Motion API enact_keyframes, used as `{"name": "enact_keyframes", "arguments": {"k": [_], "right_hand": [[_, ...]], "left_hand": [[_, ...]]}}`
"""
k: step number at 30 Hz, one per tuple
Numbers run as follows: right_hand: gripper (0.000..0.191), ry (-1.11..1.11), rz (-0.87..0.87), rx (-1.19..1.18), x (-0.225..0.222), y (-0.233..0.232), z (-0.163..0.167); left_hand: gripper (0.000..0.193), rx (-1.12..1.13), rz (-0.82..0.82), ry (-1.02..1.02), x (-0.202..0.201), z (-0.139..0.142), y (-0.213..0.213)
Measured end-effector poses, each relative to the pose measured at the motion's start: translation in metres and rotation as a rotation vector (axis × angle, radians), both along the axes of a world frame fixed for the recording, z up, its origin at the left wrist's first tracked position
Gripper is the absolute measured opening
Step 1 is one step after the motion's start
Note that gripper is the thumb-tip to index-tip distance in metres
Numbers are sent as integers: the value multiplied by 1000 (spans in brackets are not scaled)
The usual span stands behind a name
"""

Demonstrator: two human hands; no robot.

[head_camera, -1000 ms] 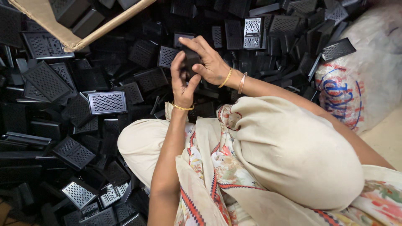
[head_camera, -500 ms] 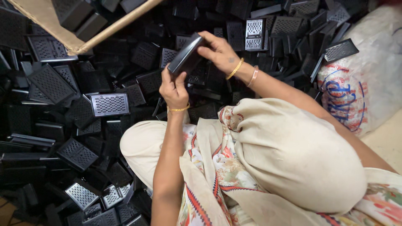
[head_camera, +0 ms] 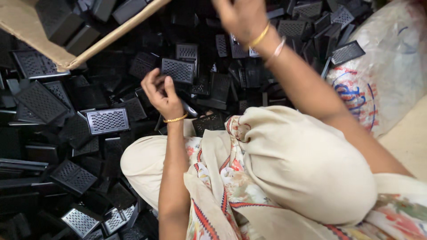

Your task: The person sits on the floor surrounded by a large pile of small black rectangular components. They repeatedly pick up individual components, turn them over in their hands to inspect them, and place them back into the pile or into a nearby cardboard box.

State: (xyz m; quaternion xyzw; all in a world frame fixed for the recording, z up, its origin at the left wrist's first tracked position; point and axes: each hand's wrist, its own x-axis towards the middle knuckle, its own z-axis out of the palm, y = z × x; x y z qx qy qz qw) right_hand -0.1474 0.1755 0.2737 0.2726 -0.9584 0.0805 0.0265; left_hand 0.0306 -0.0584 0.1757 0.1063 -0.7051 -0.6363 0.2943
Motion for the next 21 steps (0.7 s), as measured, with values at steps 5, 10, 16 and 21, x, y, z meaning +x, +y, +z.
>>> {"name": "enact_keyframes", "arguments": {"k": [5, 10, 16, 21], "right_hand": [[46, 26, 77, -272, 20, -19, -125], [27, -41, -45, -388, 37, -24, -142], [33, -87, 351, -564, 49, -21, -59], [45, -119, 605, -563, 81, -44, -31]], "left_hand": [[22, -96, -48, -7, -4, -3, 5], [25, -112, 7, -170, -8, -11, -1], [46, 155, -249, -114, -8, -20, 2], [54, 478, -759, -275, -1, -13, 2]]}}
